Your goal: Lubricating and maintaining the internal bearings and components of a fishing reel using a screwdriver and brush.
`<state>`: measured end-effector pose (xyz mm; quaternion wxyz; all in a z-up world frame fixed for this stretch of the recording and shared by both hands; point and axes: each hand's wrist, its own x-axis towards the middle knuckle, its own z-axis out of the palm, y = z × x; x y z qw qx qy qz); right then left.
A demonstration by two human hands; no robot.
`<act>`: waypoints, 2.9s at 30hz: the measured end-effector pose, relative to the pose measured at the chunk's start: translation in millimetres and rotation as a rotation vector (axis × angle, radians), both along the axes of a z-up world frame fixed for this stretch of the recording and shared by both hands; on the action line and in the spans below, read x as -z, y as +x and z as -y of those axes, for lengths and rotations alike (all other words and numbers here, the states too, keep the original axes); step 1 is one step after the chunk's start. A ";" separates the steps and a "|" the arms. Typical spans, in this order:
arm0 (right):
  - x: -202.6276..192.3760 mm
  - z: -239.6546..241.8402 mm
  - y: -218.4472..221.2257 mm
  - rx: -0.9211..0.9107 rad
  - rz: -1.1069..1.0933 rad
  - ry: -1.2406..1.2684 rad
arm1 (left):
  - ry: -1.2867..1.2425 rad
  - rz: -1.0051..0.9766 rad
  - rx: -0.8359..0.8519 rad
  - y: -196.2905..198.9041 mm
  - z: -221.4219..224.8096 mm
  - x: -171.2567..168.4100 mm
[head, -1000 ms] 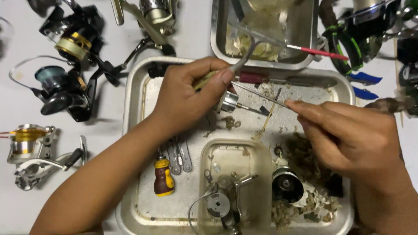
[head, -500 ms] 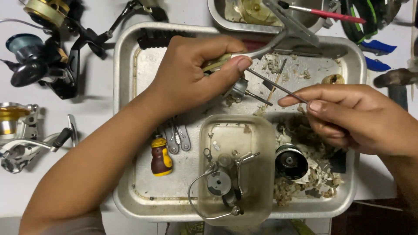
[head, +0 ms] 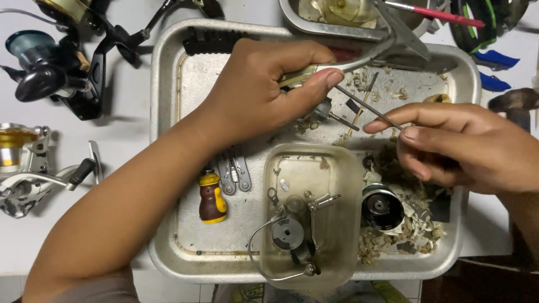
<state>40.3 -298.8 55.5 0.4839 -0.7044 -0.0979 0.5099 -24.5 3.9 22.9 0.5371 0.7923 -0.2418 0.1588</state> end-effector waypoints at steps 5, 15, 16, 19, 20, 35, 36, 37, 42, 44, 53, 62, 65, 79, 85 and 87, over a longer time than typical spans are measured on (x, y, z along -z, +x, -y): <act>-10.8 -2.6 -23.4 -0.392 1.251 -0.346 | -0.020 -0.016 -0.033 -0.1 0.5 0.5; -18.9 -7.2 -7.2 -0.009 -0.012 0.118 | -0.072 -0.052 -0.042 4.8 -7.0 5.5; -19.0 -6.8 -9.0 -0.010 -0.006 0.118 | -0.073 -0.046 -0.043 5.0 -6.7 5.3; -19.6 -10.0 -17.6 0.004 0.057 0.033 | -0.080 -0.010 0.041 5.7 -5.7 4.8; -21.0 -13.3 -23.3 -0.158 0.545 -0.161 | -0.082 -0.029 0.046 5.6 -4.6 4.4; -25.4 -19.4 -27.1 -0.037 0.433 -0.194 | -0.066 -0.029 0.035 3.4 -1.6 5.8; -33.2 -30.8 -35.5 -0.160 0.885 -0.371 | -0.077 -0.055 0.019 2.9 -1.1 5.5; -20.2 -17.5 -34.4 -0.161 0.883 -0.371 | -0.078 -0.058 0.018 2.6 -0.9 7.5; -4.0 -6.2 -38.3 -0.421 1.773 -0.330 | -0.080 -0.085 -0.012 5.8 -2.1 13.7; -26.2 -18.5 -31.6 -0.244 1.231 -0.421 | -0.076 -0.069 -0.012 7.1 -4.4 13.2; -7.9 3.8 -31.7 -0.253 1.096 -0.370 | -0.039 -0.035 0.005 5.7 0.2 12.7; -27.5 -2.7 -29.3 -0.314 1.040 -0.341 | -0.123 -0.138 0.015 8.7 -5.9 14.6; -30.1 8.6 -19.1 -0.269 0.652 -0.413 | -0.089 -0.122 0.032 10.6 -5.4 17.1; -15.6 19.4 -34.0 -0.430 1.265 -0.275 | -0.085 -0.173 0.043 8.5 -1.1 15.1; -11.9 20.9 -24.9 -0.550 1.848 -0.356 | -0.120 -0.279 0.002 11.3 -1.0 13.8; -13.3 23.7 -17.4 -0.566 1.795 -0.423 | -0.098 -0.374 0.023 11.1 -0.1 12.6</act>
